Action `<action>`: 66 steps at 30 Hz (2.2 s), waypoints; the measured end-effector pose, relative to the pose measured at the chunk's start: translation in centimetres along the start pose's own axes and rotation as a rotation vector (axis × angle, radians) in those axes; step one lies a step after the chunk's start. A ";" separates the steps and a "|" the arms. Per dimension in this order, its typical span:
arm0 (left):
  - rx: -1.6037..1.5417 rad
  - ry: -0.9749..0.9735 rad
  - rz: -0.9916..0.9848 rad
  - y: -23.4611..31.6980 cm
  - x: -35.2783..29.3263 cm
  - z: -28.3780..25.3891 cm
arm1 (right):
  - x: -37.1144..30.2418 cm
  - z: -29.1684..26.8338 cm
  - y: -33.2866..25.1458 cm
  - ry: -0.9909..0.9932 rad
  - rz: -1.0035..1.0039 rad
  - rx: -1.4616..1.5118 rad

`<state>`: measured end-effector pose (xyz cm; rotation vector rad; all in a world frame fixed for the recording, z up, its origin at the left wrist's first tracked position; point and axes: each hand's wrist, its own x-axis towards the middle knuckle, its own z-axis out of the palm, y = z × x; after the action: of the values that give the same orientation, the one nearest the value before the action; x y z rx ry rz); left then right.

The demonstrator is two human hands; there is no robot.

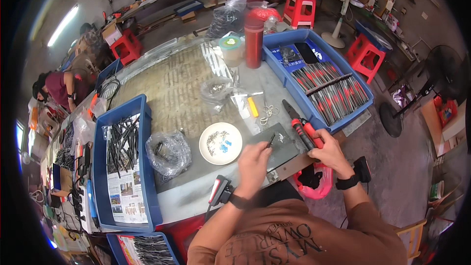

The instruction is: The person repeatedly picks small metal pieces from a plate and inserts them into black cylindrical components, then uses red-handled pliers to crimp or secure the assembly. Finished units are placed into a blue bin. The process is repeated multiple times in a consistent sequence.

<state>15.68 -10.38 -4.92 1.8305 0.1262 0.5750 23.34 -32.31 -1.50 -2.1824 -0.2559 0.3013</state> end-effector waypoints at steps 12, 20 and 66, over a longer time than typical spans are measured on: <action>-0.171 0.029 0.059 0.1 2.1 2.6 | -3.2 -2.5 -4.5 -0.085 -0.232 0.459; -0.145 0.060 0.087 -0.8 2.0 3.3 | -4.0 -4.1 -7.8 -0.076 -0.360 -0.028; -0.107 0.119 0.197 -0.3 1.9 3.0 | -4.5 -3.9 -11.3 -0.097 -0.470 -0.423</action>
<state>18.70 -12.22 -5.25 1.7156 -0.0055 0.8137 19.44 -30.01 10.39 -2.4318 -0.9415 0.0887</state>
